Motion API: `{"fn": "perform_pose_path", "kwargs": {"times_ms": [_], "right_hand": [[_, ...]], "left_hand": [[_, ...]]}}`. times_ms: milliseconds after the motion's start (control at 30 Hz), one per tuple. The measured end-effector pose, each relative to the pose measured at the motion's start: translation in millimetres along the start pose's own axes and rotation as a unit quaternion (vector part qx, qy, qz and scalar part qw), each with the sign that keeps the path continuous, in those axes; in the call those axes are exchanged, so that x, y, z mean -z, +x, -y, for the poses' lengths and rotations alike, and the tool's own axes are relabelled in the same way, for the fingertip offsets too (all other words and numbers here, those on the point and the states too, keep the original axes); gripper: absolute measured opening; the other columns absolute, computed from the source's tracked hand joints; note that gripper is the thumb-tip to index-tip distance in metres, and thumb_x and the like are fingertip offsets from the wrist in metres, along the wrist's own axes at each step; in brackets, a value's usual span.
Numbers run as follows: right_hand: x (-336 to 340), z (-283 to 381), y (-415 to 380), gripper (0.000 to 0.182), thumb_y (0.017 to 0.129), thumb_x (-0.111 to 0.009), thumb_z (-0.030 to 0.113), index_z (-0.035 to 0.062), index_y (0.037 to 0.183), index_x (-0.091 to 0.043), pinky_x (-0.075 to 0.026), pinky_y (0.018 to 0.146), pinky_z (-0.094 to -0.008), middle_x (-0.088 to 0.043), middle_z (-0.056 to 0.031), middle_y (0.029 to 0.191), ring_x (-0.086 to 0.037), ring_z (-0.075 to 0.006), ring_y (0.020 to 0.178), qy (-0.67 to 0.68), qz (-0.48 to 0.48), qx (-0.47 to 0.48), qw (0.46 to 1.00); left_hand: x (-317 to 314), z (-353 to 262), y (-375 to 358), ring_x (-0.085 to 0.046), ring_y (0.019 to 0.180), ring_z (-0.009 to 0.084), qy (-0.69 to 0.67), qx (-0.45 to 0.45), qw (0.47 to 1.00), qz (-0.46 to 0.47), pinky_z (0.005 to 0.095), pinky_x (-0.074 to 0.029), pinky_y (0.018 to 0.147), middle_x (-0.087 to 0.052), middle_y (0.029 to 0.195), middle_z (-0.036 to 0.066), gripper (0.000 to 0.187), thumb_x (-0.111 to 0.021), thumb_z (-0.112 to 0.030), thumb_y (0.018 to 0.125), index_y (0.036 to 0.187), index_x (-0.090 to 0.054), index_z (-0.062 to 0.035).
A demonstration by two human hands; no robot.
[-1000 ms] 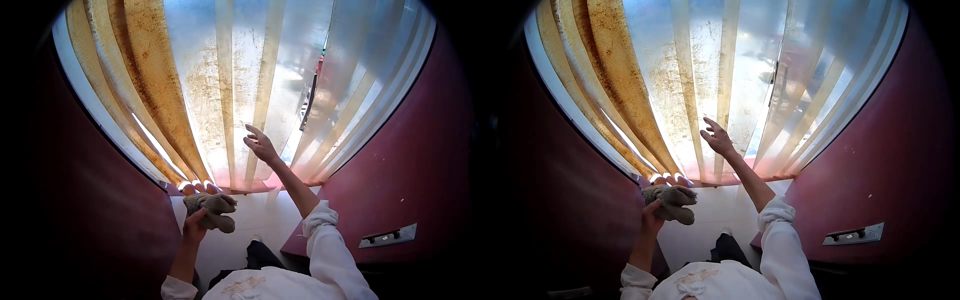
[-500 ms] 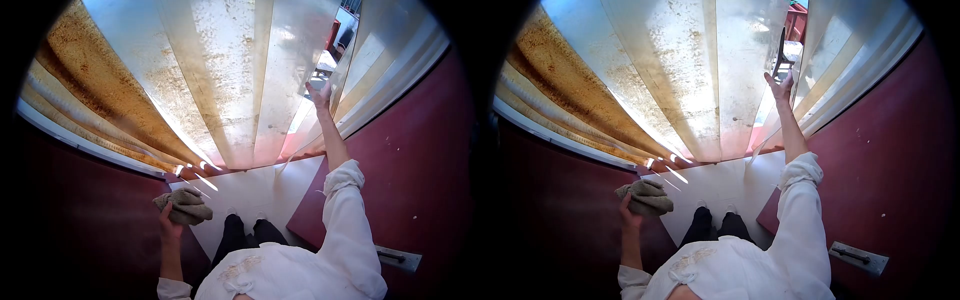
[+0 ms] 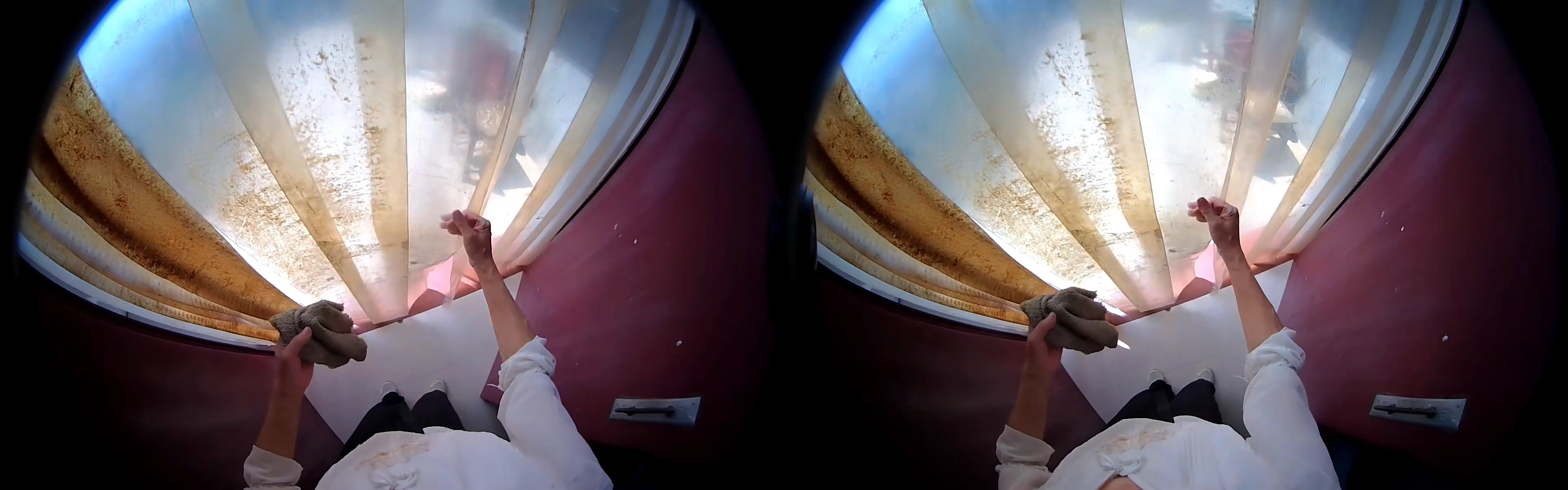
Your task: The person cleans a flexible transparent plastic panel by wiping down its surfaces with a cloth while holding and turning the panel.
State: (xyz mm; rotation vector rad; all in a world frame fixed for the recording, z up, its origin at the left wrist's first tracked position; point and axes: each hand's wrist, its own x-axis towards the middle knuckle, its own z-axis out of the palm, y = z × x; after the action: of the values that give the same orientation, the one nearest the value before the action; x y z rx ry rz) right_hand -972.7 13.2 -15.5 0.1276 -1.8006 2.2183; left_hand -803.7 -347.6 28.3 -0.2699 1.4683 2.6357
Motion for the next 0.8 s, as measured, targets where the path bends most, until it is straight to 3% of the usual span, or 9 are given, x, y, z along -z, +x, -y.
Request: {"fn": "perform_pose_path", "kwargs": {"times_ms": [167,233,267,333,433,467,533,567,800], "right_hand": [[-6,31,-71,0.04,0.091,-0.052,0.03,0.0017,0.063,-0.054,-0.05,0.054,-0.0259,-0.06,-0.0079,0.057,-0.06,-0.0143,0.053,-0.057,-0.126,0.066,0.988],[-6,45,-97,0.048,0.091,-0.051,0.037,0.0028,0.058,-0.048,-0.048,0.051,-0.0258,-0.057,-0.0076,0.051,-0.056,-0.0139,0.047,-0.099,-0.226,0.037,0.968],[-6,53,-110,0.049,0.091,-0.05,0.04,0.0046,0.056,-0.047,-0.044,0.046,-0.0253,-0.055,-0.0077,0.049,-0.05,-0.013,0.04,-0.171,-0.25,0.08,0.95],[-6,58,-132,0.048,0.091,-0.052,0.035,0.0063,0.054,-0.04,-0.042,0.045,-0.029,-0.047,-0.0026,0.044,-0.046,-0.0107,0.039,-0.132,-0.293,0.046,0.946],[4,65,-158,0.039,0.089,-0.054,0.025,0.0004,0.06,-0.048,-0.037,0.043,-0.0326,-0.048,-0.0052,0.047,-0.048,-0.0139,0.045,-0.287,-0.298,0.243,0.877],[4,77,-163,0.04,0.09,-0.054,0.024,0.0008,0.058,-0.048,-0.035,0.043,-0.0309,-0.048,-0.0047,0.046,-0.047,-0.0121,0.044,-0.31,-0.297,0.279,0.859],[18,102,-178,0.04,0.089,-0.054,0.023,0.0006,0.057,-0.048,-0.034,0.042,-0.0292,-0.046,-0.0042,0.045,-0.045,-0.0106,0.042,-0.172,-0.297,0.109,0.933],[21,109,-179,0.044,0.09,-0.053,0.025,0.0053,0.052,-0.039,-0.026,0.038,-0.0252,-0.036,0.0026,0.043,-0.034,-0.0049,0.038,-0.178,-0.306,0.141,0.924],[53,155,-195,0.047,0.088,-0.054,0.026,0.0044,0.051,-0.036,-0.026,0.039,-0.0263,-0.034,0.0023,0.043,-0.034,-0.0048,0.041,-0.23,-0.292,0.172,0.912]], "left_hand": [[-81,4,9,-0.057,0.086,0.0119,0.07,-0.068,0.994,0.045,0.0269,-0.047,0.078,-0.058,0.097,0.005,0.032,-0.062,0.003,0.077,0.107,-0.052,-0.0006],[-118,5,4,-0.054,0.07,0.0124,0.228,-0.196,0.935,0.19,0.0246,-0.047,0.064,-0.054,0.082,0.002,0.029,-0.062,-0.003,0.079,0.106,-0.051,-0.0031],[-122,16,18,-0.055,0.072,0.0176,0.461,-0.388,0.753,0.264,0.0326,-0.047,0.071,-0.055,0.08,0.004,0.032,-0.067,-0.011,0.077,0.104,-0.053,-0.004],[-185,12,11,-0.05,0.098,0.0316,0.544,-0.502,0.586,0.329,0.0477,-0.037,0.088,-0.054,0.103,0.015,0.041,-0.067,-0.027,0.078,0.108,-0.053,-0.0049],[-225,56,37,-0.047,0.101,0.0319,0.547,-0.475,0.561,0.401,0.0464,-0.038,0.085,-0.051,0.105,0.015,0.04,-0.063,-0.03,0.078,0.108,-0.052,-0.0057],[-244,52,44,-0.047,0.099,0.0318,0.542,-0.488,0.553,0.403,0.046,-0.038,0.083,-0.052,0.103,0.015,0.038,-0.063,-0.028,0.077,0.106,-0.052,-0.0056],[-288,26,59,-0.048,0.095,0.0317,0.532,-0.539,0.532,0.379,0.0453,-0.039,0.08,-0.052,0.099,0.015,0.035,-0.062,-0.026,0.076,0.103,-0.053,-0.0055],[-313,6,69,-0.048,0.093,0.0317,0.527,-0.568,0.521,0.359,0.045,-0.039,0.079,-0.052,0.097,0.015,0.033,-0.061,-0.025,0.076,0.101,-0.053,-0.0055],[-491,-182,136,-0.05,0.079,0.0313,0.478,-0.754,0.44,0.101,0.0425,-0.042,0.069,-0.054,0.084,0.013,0.022,-0.058,-0.018,0.072,0.089,-0.054,-0.0051]]}}
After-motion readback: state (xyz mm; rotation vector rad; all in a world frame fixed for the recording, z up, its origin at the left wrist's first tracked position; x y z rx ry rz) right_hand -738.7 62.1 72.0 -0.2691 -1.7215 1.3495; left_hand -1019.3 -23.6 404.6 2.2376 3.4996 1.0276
